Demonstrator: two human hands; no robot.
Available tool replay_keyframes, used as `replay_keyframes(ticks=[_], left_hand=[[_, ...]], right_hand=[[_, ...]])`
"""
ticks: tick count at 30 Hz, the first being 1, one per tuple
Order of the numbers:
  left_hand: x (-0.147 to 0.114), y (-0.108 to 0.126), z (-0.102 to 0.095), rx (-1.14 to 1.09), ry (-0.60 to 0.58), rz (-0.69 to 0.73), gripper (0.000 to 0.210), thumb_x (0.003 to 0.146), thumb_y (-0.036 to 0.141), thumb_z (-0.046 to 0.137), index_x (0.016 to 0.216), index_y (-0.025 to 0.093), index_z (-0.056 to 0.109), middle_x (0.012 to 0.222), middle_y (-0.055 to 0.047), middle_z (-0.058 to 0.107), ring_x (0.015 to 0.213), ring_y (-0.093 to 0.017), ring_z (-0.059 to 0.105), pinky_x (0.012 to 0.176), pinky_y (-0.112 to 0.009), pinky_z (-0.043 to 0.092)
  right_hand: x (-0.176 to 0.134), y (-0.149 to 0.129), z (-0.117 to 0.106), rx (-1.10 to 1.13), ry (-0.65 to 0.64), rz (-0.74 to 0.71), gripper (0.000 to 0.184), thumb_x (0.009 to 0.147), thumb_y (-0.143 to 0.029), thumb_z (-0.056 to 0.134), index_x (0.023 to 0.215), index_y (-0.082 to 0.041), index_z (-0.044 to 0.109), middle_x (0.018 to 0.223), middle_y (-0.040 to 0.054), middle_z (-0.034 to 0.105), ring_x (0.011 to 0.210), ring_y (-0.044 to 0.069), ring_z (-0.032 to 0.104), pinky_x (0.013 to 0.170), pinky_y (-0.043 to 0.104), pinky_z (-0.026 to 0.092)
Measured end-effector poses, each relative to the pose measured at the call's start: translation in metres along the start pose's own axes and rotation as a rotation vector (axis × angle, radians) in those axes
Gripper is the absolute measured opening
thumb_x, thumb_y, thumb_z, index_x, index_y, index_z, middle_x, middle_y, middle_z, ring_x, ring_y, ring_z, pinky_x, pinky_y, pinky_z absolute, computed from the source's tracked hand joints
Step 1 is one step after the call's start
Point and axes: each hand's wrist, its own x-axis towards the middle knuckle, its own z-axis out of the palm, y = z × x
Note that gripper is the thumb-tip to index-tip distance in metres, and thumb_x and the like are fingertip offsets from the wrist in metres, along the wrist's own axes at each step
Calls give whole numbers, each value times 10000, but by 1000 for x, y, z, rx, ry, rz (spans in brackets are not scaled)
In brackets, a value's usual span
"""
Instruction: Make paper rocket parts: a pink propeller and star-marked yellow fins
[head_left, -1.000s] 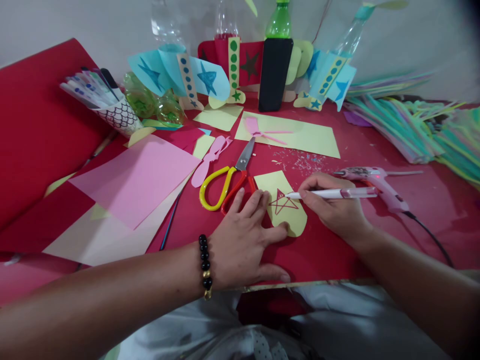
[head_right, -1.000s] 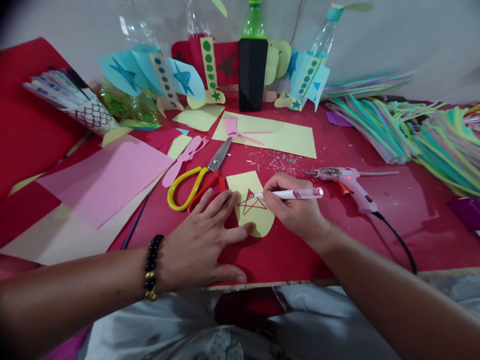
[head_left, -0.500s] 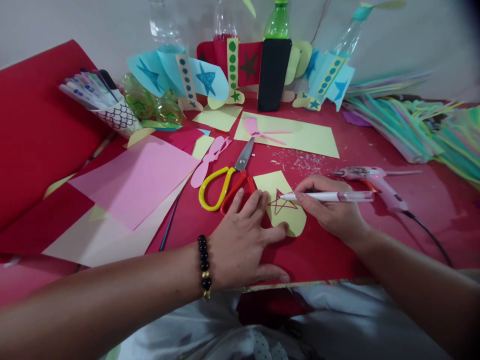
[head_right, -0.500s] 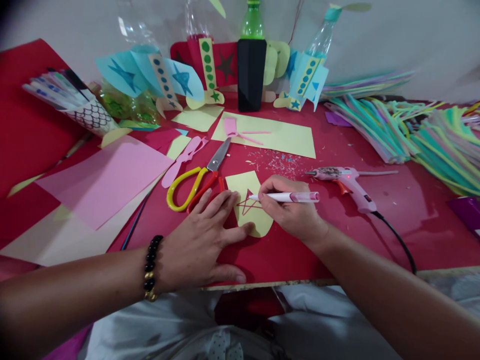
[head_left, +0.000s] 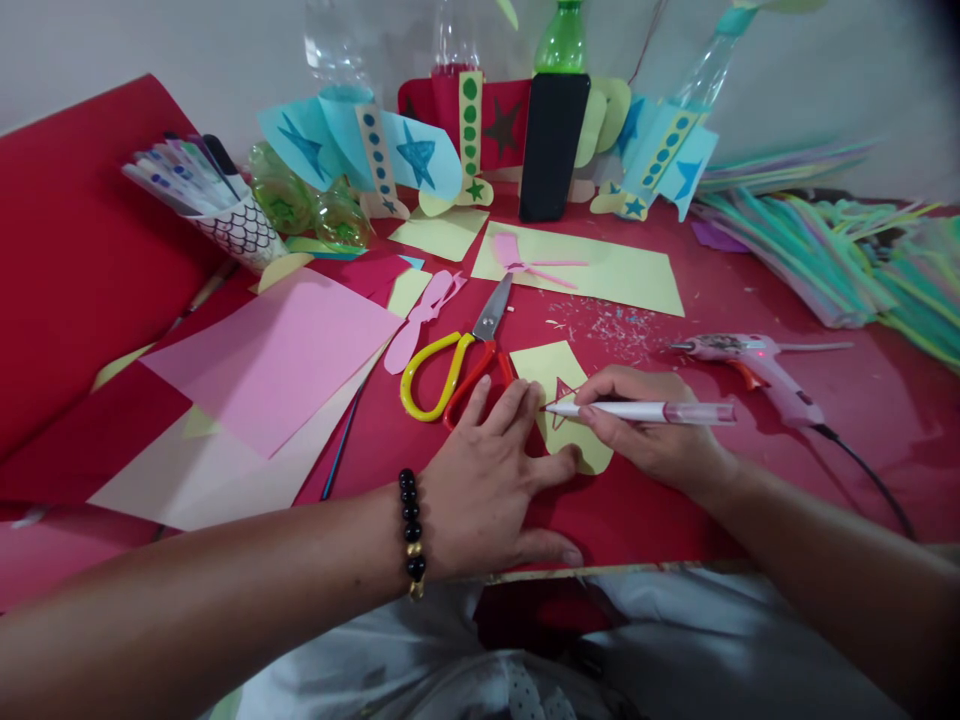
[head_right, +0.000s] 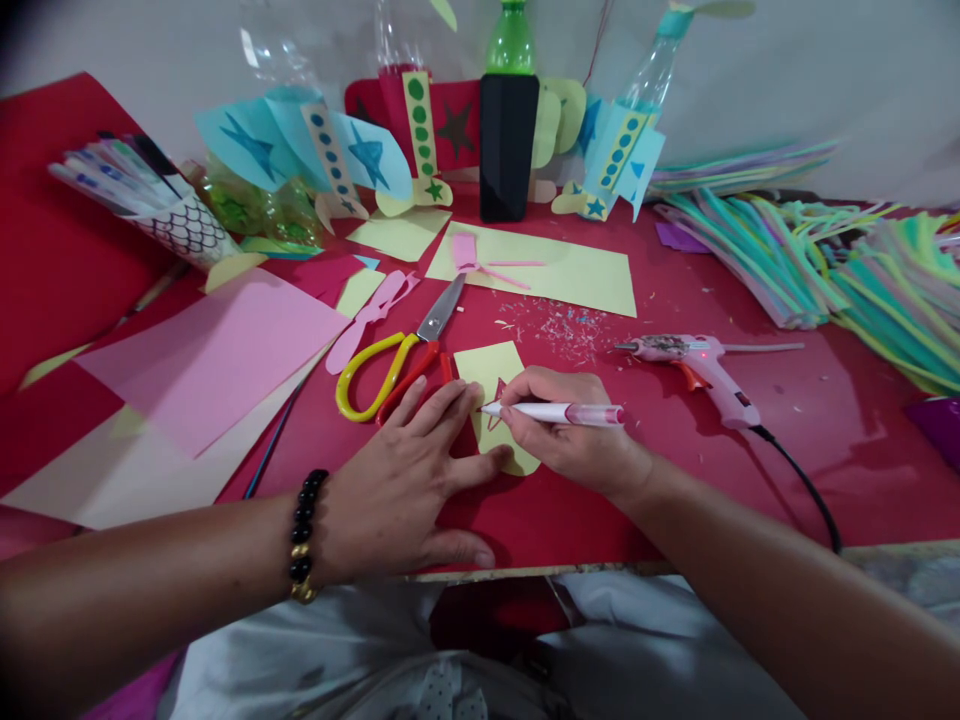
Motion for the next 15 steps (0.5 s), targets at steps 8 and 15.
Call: replay_keyframes(ticks=[8,15], left_hand=[[0,1,0,-2,1,-7,766,759,816,458,1337,318,521,1528,-171,294,1418,-413,208,1116,-656,111],[0,0,0,5,2,-5,778,758,827,437,1345,322,513,1518,-181,301,1413,-420,218,1113,-659,120]], right_hand=[[0,1,-2,-33,41,39,60,842,-210,608,785,-215,627,668,-11,650,554,115,562,525,242,419],[-2,1,-2,-22,56,43,58,850,-222,602,795,-219,622,686,-1,649,571,127,569,527,254,424]])
